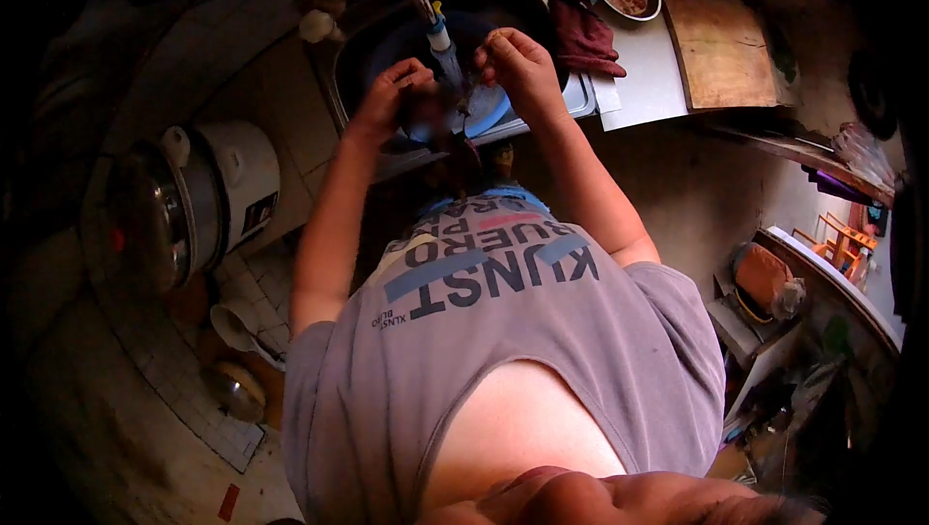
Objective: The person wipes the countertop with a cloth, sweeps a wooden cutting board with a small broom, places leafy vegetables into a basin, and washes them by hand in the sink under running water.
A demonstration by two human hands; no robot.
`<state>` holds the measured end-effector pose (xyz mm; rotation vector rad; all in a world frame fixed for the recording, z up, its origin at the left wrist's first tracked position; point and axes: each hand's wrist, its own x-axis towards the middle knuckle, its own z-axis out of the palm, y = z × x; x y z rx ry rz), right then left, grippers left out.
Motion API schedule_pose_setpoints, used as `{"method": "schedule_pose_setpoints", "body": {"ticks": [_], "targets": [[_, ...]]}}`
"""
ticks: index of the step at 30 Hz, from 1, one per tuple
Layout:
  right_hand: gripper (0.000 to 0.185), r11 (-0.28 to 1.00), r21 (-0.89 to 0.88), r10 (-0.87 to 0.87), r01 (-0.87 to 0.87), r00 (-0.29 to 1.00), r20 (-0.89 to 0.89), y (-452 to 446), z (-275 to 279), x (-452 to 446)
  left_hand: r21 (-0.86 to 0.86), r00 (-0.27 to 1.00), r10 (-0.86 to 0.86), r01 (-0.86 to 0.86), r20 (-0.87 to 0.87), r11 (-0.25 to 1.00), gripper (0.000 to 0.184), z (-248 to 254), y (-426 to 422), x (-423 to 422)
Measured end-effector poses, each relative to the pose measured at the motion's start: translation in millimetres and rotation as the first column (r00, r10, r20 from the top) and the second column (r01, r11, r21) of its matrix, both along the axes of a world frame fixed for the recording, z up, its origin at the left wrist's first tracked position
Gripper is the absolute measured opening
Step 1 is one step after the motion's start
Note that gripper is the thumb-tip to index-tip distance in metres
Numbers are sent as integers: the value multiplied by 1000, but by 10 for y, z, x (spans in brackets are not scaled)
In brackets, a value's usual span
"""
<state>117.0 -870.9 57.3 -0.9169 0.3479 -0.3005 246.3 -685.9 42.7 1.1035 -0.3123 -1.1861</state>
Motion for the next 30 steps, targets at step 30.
{"method": "schedule_pose_setpoints", "body": {"ticks": [30], "targets": [[20, 979, 72, 194, -189, 979, -65, 89, -97, -165, 126, 998, -57, 56, 9, 990, 11, -50, -158, -439]]}}
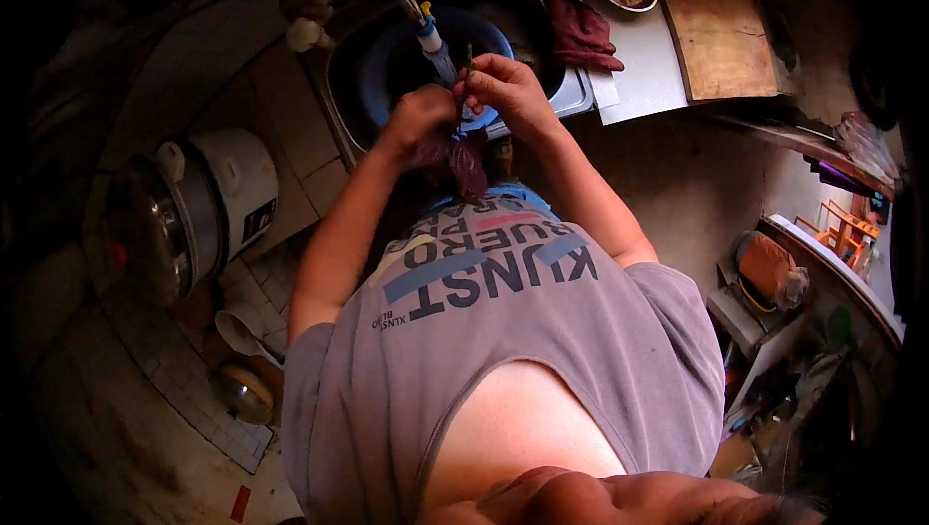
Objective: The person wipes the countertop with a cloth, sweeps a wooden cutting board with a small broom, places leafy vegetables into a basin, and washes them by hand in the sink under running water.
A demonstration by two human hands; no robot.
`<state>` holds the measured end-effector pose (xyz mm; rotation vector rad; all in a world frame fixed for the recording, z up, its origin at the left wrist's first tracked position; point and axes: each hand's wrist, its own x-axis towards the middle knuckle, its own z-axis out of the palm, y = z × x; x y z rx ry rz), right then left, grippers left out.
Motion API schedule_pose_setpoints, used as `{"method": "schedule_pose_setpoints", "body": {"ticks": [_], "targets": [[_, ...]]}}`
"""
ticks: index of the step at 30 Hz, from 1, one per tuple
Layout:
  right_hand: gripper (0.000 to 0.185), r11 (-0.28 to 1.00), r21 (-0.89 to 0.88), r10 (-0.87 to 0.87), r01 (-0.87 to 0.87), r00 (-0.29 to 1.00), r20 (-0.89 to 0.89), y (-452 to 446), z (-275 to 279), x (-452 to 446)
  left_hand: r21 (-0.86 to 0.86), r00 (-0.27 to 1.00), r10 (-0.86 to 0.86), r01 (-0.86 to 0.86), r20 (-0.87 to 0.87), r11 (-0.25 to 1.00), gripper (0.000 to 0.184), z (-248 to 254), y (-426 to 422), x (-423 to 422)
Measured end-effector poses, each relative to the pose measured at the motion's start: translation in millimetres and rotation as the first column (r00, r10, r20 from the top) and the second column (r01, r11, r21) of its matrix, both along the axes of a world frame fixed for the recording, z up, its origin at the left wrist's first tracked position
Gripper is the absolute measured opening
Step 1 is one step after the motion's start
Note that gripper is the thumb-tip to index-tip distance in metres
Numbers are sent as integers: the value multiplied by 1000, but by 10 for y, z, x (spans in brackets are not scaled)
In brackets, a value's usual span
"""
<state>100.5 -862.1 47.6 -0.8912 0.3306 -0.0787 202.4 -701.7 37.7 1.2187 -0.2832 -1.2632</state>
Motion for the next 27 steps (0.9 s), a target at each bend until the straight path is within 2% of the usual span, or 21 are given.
{"method": "schedule_pose_setpoints", "body": {"ticks": [1, 3, 6, 9, 10, 11, 12, 14, 15, 17, 21, 23, 24, 26, 27], "targets": [[20, 1000, 1, 0, 0, 1000, 0, 7, 8, 6, 16, 960, -71, 69, 269, 997, 11, -288, 53, 62], [20, 993, -114, -36, 35, 999, -1, 12, 25, 15, 50, 846, -138, 132, 516, 990, 11, -400, 89, 170], [20, 996, -65, -72, 68, 995, -73, -16, 37, 52, 157, 845, -256, 205, 469, 966, 9, -304, 52, 211], [20, 996, 8, -91, 93, 984, -156, -20, -53, 86, 11, 863, -113, 124, 492, 992, 9, 13, 10, 97], [20, 996, 9, -87, 90, 984, -155, -19, -98, 97, -1, 973, -110, 112, 201, 994, 9, 68, -9, 92], [20, 994, 75, -73, 85, 985, -154, -20, -141, 100, -11, 989, -100, 99, -110, 995, 9, 115, -20, 90], [20, 987, 141, -60, 82, 986, -153, -19, -171, 96, -11, 989, -99, 99, -111, 995, 9, 164, -19, 86], [20, 986, 141, -67, 90, 984, -164, -11, -203, 99, 88, 977, -206, 201, 52, 976, 12, 222, -20, 79], [20, 985, 140, -73, 98, 982, -172, -7, -212, 101, 88, 977, -207, 202, 51, 975, 12, 215, -23, 74], [20, 985, 139, -72, 98, 981, -180, -12, -240, 112, 171, 892, -282, 235, 354, 957, 15, 194, -34, 53], [19, 985, 148, -56, 89, 976, -212, -10, -186, 117, 76, 902, -239, 227, 361, 971, 14, 99, -25, 49], [18, 980, 172, -61, 98, 976, -209, 1, -218, 114, 224, 928, -278, 225, 247, 948, 13, 134, -8, 66], [18, 975, 196, -66, 107, 976, -206, 8, -234, 113, 224, 928, -279, 225, 246, 948, 13, 77, -1, 63], [18, 972, 202, -78, 119, 977, -199, 43, -239, 104, 78, 945, -139, 121, 297, 990, 14, -112, 35, 34], [17, 969, 208, -90, 131, 977, -193, 65, -242, 99, 79, 945, -139, 121, 296, 990, 14, -182, 57, 1]]}}
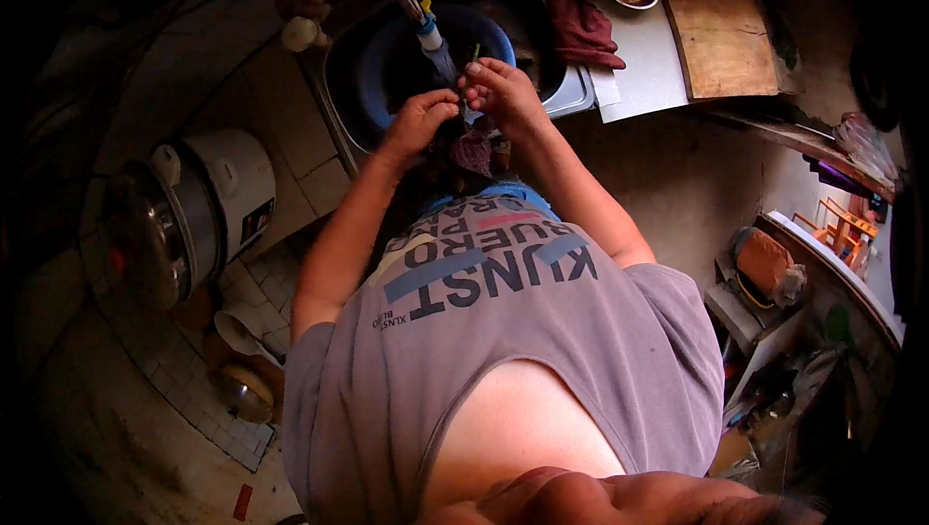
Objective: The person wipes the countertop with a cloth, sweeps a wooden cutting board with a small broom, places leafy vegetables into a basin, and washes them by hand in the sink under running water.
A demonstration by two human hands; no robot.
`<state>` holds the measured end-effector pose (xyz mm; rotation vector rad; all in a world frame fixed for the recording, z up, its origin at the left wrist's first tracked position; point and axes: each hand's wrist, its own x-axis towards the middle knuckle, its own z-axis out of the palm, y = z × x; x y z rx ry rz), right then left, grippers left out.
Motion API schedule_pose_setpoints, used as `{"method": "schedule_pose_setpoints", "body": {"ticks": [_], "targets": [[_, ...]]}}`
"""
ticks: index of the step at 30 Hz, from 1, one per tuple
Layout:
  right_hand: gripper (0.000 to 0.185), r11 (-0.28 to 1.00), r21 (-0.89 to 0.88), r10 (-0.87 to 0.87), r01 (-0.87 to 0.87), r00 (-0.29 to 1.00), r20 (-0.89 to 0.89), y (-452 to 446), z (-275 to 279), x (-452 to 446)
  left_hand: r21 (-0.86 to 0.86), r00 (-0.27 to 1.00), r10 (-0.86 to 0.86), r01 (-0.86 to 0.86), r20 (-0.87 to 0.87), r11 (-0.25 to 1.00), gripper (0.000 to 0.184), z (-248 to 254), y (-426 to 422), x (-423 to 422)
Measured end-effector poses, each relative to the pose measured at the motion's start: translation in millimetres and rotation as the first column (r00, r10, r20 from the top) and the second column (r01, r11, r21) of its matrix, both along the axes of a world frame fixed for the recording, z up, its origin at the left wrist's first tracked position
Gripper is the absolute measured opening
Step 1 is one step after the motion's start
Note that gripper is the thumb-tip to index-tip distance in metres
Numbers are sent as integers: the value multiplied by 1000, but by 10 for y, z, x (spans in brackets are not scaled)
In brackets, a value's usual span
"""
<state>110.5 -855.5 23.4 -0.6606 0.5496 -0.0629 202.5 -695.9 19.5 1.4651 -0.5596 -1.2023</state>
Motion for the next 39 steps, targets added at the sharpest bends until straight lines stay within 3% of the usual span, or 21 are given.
{"method": "schedule_pose_setpoints", "body": {"ticks": [2, 3, 5, 8, 11, 14, 18, 21, 23, 27, 29, 31, 32, 33, 34, 35, 36, 37, 39], "targets": [[17, 999, -9, -31, 31, 999, 11, 55, -43, -5, -18, 965, 208, -214, -157, 977, 15, -63, 5, -88], [17, 998, -18, -62, 63, 998, 23, 79, -59, -7, -18, 965, 209, -214, -158, 977, 15, -57, -10, -130], [17, 995, -60, -83, 85, 996, 44, 124, -65, -17, 90, 835, 403, -400, -374, 912, 14, -35, -41, -207], [16, 980, -132, -142, 151, 987, 70, 165, -33, -49, 205, 718, 539, -504, -440, 839, 16, -252, -33, -225], [14, 965, -187, -174, 182, 983, 60, 133, 29, -44, 157, 725, 486, -475, -488, 866, 17, -304, 26, -285], [14, 962, -224, -157, 155, 988, 13, 127, -36, -85, 119, 752, 408, -410, -517, 905, 19, 96, -69, -342], [17, 961, -222, -170, 167, 985, 3, 126, -152, -129, 103, 814, 304, -292, -494, 951, 20, -25, -30, -355], [17, 967, -177, -187, 183, 982, -9, 150, -253, -204, 97, 852, 256, -239, -457, 966, 16, -103, -8, -386], [16, 969, -156, -194, 190, 981, -15, 172, -306, -258, 107, 925, 200, -174, -323, 979, 15, -182, 10, -392], [13, 966, -134, -223, 222, 975, 7, 276, -337, -356, 132, 939, 199, -168, -279, 977, 14, -367, 73, -424], [12, 959, -168, -223, 230, 973, 59, 349, -335, -397, 165, 834, 425, -392, -351, 905, 14, -516, 84, -454], [11, 950, -202, -222, 240, 969, 109, 408, -310, -448, 214, 765, 472, -421, -438, 881, 15, -602, 53, -448], [10, 930, -196, -293, 312, 949, 118, 430, -265, -470, 265, 683, 519, -449, -514, 853, 16, -576, 39, -452], [9, 905, -189, -363, 382, 923, 127, 436, -235, -476, 268, 684, 517, -445, -515, 855, 16, -550, 38, -435], [9, 869, -226, -410, 441, 896, 171, 363, -237, -507, 367, 563, 631, -517, -534, 773, 16, -521, 46, -393], [9, 830, -144, -509, 539, 837, 198, 261, -241, -526, 467, 428, 730, -570, -534, 676, 17, -484, 67, -355], [10, 797, -94, -580, 596, 800, 156, 158, -273, -608, 502, 394, 772, -595, -498, 627, 19, -516, 160, -288], [11, 751, -49, -652, 659, 751, 109, 57, -316, -726, 433, 343, 709, -605, -616, 669, 20, -1186, 444, -125], [13, 772, -199, -629, 604, 771, -101, -22, -562, -1052, 452, 331, 792, -680, -514, 577, 19, -755, 424, -55]]}}
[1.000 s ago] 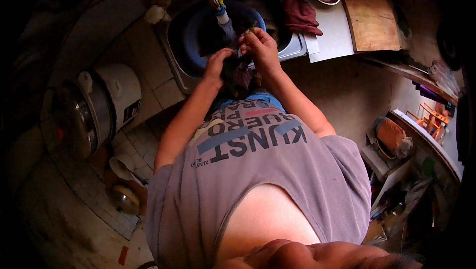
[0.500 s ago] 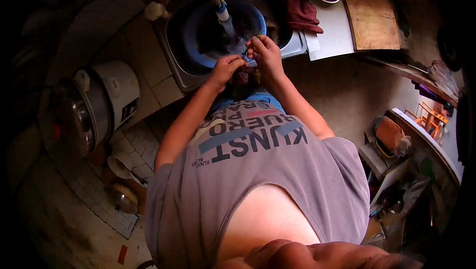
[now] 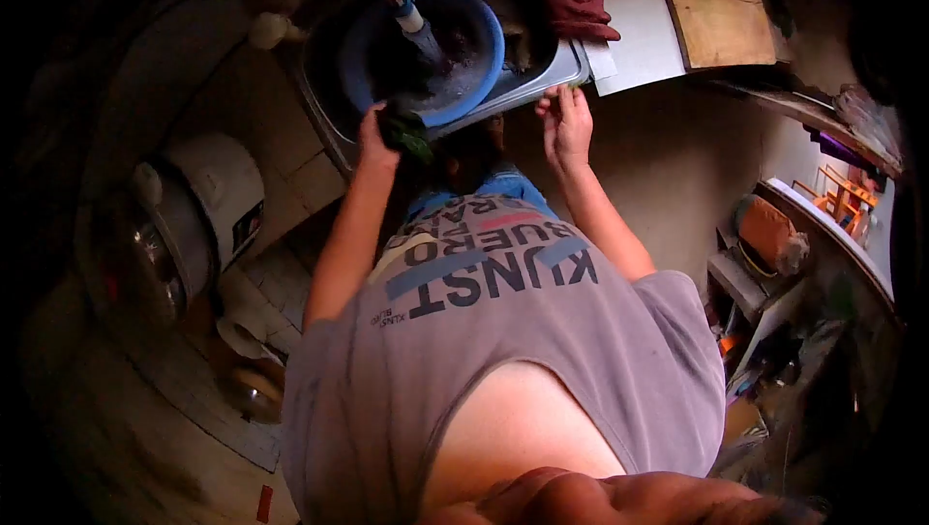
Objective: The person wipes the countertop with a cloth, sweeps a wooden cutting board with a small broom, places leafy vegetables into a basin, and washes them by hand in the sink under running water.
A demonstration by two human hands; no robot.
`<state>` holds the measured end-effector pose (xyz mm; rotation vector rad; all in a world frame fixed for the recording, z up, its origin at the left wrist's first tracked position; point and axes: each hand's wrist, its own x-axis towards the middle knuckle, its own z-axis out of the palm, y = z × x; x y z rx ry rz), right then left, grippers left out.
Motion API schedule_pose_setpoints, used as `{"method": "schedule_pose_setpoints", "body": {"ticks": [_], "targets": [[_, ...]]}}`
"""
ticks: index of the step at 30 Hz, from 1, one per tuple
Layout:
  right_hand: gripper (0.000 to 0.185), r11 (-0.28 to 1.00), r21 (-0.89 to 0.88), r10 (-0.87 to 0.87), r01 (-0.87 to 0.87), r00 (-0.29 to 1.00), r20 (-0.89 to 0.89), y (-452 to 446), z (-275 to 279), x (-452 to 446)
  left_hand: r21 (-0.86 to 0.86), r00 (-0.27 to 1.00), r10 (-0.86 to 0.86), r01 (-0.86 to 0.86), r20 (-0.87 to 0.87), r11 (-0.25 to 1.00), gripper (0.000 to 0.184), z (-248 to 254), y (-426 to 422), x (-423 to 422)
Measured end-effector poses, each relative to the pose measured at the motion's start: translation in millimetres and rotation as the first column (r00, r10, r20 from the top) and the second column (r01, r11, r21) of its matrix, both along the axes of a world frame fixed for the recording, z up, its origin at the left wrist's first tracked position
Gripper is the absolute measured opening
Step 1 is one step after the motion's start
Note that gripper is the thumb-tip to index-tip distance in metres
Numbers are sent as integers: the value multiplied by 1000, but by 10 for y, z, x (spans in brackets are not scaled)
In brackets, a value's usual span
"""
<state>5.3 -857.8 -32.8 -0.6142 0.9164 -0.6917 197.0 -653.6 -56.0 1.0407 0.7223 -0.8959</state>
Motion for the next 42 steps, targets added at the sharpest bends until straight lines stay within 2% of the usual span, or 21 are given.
{"method": "schedule_pose_setpoints", "body": {"ticks": [2, 6, 10, 15, 17, 18, 20, 21, 22, 24, 25, 28, 30, 32, 33, 35, 36, 38, 39, 40, 42], "targets": [[15, 981, 191, 74, -31, 972, -221, 51, -518, -412, -275, 1000, 26, -22, 9, 961, 20, -307, 242, 173], [20, 806, 576, 401, -136, 841, -363, 310, -1336, -729, -274, 994, 66, -88, -90, 958, 24, -396, 213, 304], [32, 817, 549, 314, -175, 934, -170, 382, -1558, -386, -143, 995, 19, -4, 99, 990, 26, -433, 121, 353], [34, 808, 484, 437, -335, 893, -111, 386, -1525, -391, 89, 980, 39, -57, 194, 994, 39, -556, -22, 480], [31, 821, 366, 519, -439, 841, -155, 370, -1341, -501, 149, 904, -179, 131, 388, 980, 55, -698, -91, 527], [31, 822, 356, 524, -446, 835, -164, 356, -1218, -521, 135, 906, -165, 122, 389, 983, 55, -696, -154, 514], [28, 815, 100, 571, -570, 765, -297, 255, -1035, -536, 317, 767, -496, 391, 406, 864, 60, -661, -308, 460], [21, 828, 25, 541, -560, 786, -299, 198, -910, -438, 713, 401, -801, 384, 444, 587, 59, -1044, -295, 488], [21, 822, 16, 546, -570, 779, -309, 100, -761, -285, 703, 412, -790, 379, 454, 601, 59, -1185, -286, 451], [20, 745, -257, 515, -616, 775, -366, -125, -448, 133, 905, -97, -920, 242, 380, 349, 58, -1337, -253, 385], [20, 657, -414, 484, -630, 773, -409, -262, -359, 382, 930, -135, -929, 183, 345, 319, 49, -1393, -236, 299], [26, 314, -800, 310, -511, 852, -422, -639, -106, 1310, 875, -101, -914, 349, 392, 336, 39, -1635, -127, 238], [32, 212, -877, 252, -431, 891, -377, -891, -169, 1913, 874, -128, -894, 306, 430, 377, 29, -1407, -93, 221], [48, 24, -895, 115, -446, 890, -440, -1127, -140, 2426, 784, 33, -817, 261, 576, 563, 26, -1381, -31, 197], [48, 22, -894, 129, -448, 888, -442, -1222, -247, 2656, 786, 45, -819, 255, 572, 563, 26, -1370, -10, 200], [42, 708, -635, 383, -310, 923, -23, -1298, -352, 2986, 669, 197, -738, 319, 646, 671, 25, -1337, 13, 211], [42, 705, -631, 396, -325, 918, -30, -1297, -354, 2980, 668, 213, -736, 315, 643, 674, 25, -1330, 26, 210], [44, 70, -862, 240, -502, 847, -474, -1294, -224, 2922, 609, 262, -693, 337, 672, 718, 26, -1315, 24, 224], [48, 482, -584, 521, -653, 749, -408, -1210, 54, 2943, 606, 276, -689, 331, 671, 723, 26, -1306, 15, 228], [48, 473, -579, 531, -664, 739, -414, -1228, 5, 2922, 635, 280, -711, 322, 645, 703, 26, -1294, 0, 224], [54, 243, -725, 432, -645, 741, -515, -1303, -113, 2827, 659, 298, -727, 307, 619, 687, 26, -1335, -17, 219]]}}
